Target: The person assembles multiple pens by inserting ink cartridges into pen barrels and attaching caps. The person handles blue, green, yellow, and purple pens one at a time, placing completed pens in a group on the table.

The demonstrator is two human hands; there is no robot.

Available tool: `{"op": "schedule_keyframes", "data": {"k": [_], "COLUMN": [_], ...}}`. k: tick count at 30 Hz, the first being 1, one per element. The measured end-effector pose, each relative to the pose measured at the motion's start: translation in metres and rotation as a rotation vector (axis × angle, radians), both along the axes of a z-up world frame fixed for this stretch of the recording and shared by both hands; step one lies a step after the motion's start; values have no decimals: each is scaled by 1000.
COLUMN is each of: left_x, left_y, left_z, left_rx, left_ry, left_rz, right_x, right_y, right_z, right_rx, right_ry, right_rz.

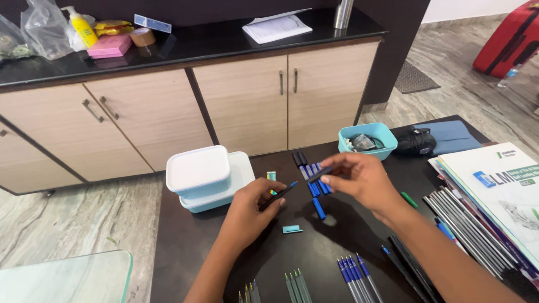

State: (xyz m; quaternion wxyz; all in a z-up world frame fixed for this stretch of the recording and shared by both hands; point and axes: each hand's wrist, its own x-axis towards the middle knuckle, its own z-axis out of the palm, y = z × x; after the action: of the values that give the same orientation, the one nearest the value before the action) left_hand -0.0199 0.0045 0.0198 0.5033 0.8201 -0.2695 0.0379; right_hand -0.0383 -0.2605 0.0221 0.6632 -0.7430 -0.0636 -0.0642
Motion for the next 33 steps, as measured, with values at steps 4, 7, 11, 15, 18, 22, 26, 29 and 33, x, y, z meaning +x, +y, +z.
{"op": "schedule_keyframes", "data": {"k": [4, 7, 11, 15, 18, 22, 26, 29, 33], "left_x": [-3, -3, -4, -5, -4, -4, -4, -5, -5], "left_y": [-2, -3, -5, -6, -7, -7, -8, -6, -8], "left_z": [2, 4, 8, 9, 8, 6, 6, 6, 6], "left_rx": [-32, -50, -80, -51, -43, -48, -55, -54, -61], "left_ry": [16, 20, 3, 12, -30, -46, -47, -57, -59], "left_rz": [-74, -83, -64, -46, -58, -63, -60, -61, -68], "right_x": [-9, -10, -16, -15, -13, -13, -15, -15, -17], "right_y": [-10, -13, -4, 1, 0, -2, -2, 0, 4], "right_z": [-10, -12, -19, -25, -27, -28, -24, -21, -20], "right_rx": [63, 67, 63, 82, 13, -14, -118, -136, -155], "right_ry": [27, 24, 44, 43, 11, 28, 50, 87, 104], "right_rz": [-30, -29, -39, -52, -96, -104, -130, -126, -100]}}
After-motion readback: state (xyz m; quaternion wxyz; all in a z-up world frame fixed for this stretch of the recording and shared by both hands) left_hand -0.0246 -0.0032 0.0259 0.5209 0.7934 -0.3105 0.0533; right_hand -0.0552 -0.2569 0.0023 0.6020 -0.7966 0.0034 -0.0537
